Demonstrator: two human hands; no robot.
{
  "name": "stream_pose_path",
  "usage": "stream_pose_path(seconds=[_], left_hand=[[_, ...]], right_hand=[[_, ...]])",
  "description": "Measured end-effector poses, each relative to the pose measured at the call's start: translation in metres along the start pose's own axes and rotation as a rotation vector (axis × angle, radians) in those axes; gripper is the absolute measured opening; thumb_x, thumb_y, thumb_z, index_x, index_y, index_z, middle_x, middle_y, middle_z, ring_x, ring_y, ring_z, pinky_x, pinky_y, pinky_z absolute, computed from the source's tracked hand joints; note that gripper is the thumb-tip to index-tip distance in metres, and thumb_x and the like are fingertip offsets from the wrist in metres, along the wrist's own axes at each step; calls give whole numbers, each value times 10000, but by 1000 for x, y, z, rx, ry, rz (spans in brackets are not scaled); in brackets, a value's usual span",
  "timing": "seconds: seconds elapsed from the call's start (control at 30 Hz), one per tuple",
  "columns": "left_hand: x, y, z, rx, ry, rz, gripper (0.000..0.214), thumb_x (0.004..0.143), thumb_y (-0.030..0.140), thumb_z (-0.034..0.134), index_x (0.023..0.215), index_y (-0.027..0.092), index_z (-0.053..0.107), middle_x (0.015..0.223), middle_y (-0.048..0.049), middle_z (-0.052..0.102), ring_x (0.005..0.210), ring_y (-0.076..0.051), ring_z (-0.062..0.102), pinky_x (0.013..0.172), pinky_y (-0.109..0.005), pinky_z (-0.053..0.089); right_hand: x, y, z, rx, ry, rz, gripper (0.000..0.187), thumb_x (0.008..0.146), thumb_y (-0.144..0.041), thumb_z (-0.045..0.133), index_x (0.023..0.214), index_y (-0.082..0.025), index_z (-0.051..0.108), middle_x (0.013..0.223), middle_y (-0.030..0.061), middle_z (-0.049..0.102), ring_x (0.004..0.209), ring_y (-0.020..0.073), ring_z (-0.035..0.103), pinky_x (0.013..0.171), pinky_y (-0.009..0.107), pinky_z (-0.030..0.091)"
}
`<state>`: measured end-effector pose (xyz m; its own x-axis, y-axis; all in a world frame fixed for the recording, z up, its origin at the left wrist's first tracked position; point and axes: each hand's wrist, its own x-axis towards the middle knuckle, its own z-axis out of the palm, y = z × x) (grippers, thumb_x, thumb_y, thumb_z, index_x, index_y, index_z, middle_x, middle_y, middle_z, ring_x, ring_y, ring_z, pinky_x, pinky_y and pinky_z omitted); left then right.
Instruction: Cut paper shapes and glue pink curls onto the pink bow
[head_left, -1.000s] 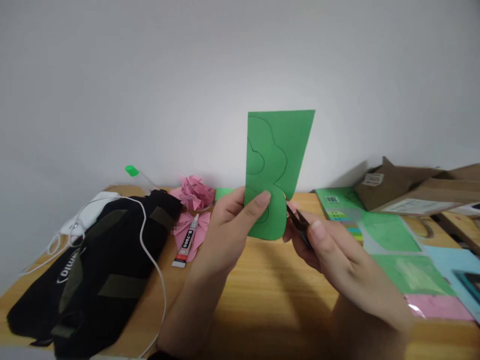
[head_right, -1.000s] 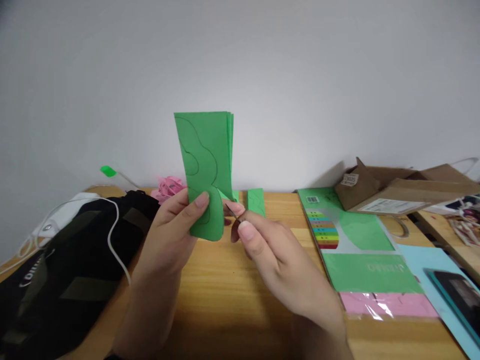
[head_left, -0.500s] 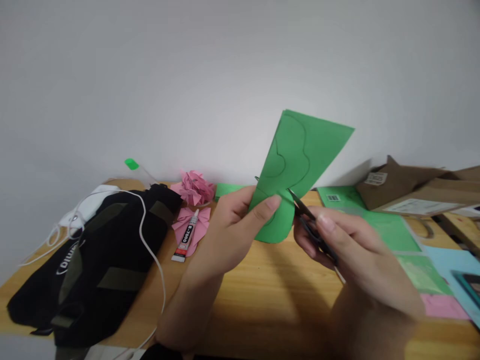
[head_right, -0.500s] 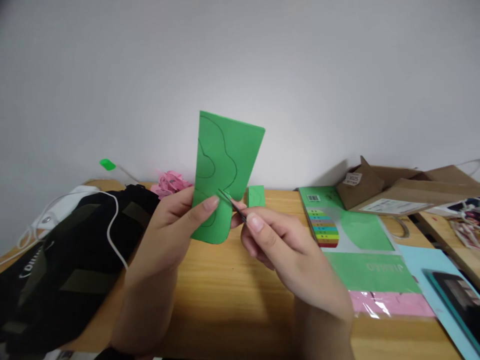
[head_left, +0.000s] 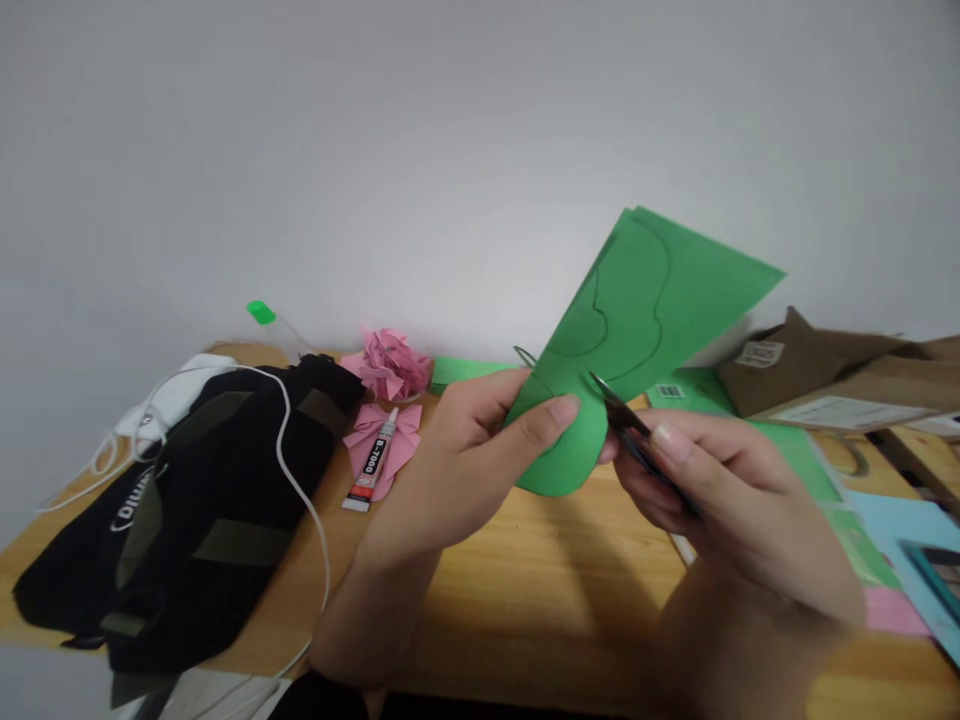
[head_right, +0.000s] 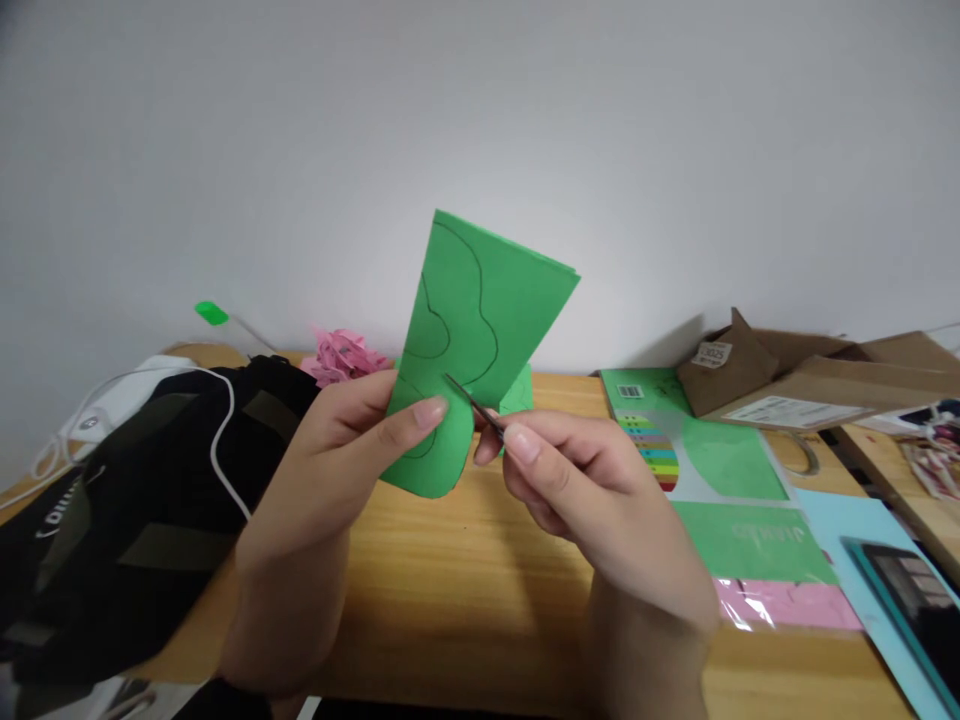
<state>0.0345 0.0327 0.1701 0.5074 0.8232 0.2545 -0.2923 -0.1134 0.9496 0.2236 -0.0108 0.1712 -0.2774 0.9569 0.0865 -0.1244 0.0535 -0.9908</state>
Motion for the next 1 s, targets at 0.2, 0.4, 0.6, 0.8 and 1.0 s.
stream_pose_path(seconds=[0.2,0.4,0.6,0.8,1.0], left_hand=[[-1,1,1,30,22,-33,254,944,341,596,809,148,691,777,-41,673,731,-139,578,704,-270,492],[0,1,1,22,47,-53,249,921,358,602,792,149,641,733,-30,591,675,-132,509,720,-297,499],[0,2,1,64,80,-54,287,891,382,633,703,169,597,655,-13,550,655,-146,522,701,-302,496],[0,1,1,89,108,-47,322,882,417,640,674,175,595,654,-26,589,677,-165,565,663,-293,492],[0,2,-1,95,99,-47,311,899,383,618,675,174,566,649,-9,551,651,-142,532,674,-289,489]], right_hand=[[3,0,0,-23,16,-6,408,972,-458,590,655,-200,604,532,-59,337,448,72,225,376,202,158],[2,0,1,-52,25,-26,450,974,-457,586,612,-196,531,531,-56,337,458,77,230,380,208,163],[1,3,0,-90,51,-35,474,983,-438,573,587,-193,484,534,-51,331,467,81,229,391,225,155],[4,3,4,-107,56,-63,507,985,-443,570,561,-187,460,523,-51,334,459,75,230,387,226,148],[5,6,3,-103,45,-82,514,993,-441,561,560,-182,463,523,-58,319,465,71,216,399,231,145]])
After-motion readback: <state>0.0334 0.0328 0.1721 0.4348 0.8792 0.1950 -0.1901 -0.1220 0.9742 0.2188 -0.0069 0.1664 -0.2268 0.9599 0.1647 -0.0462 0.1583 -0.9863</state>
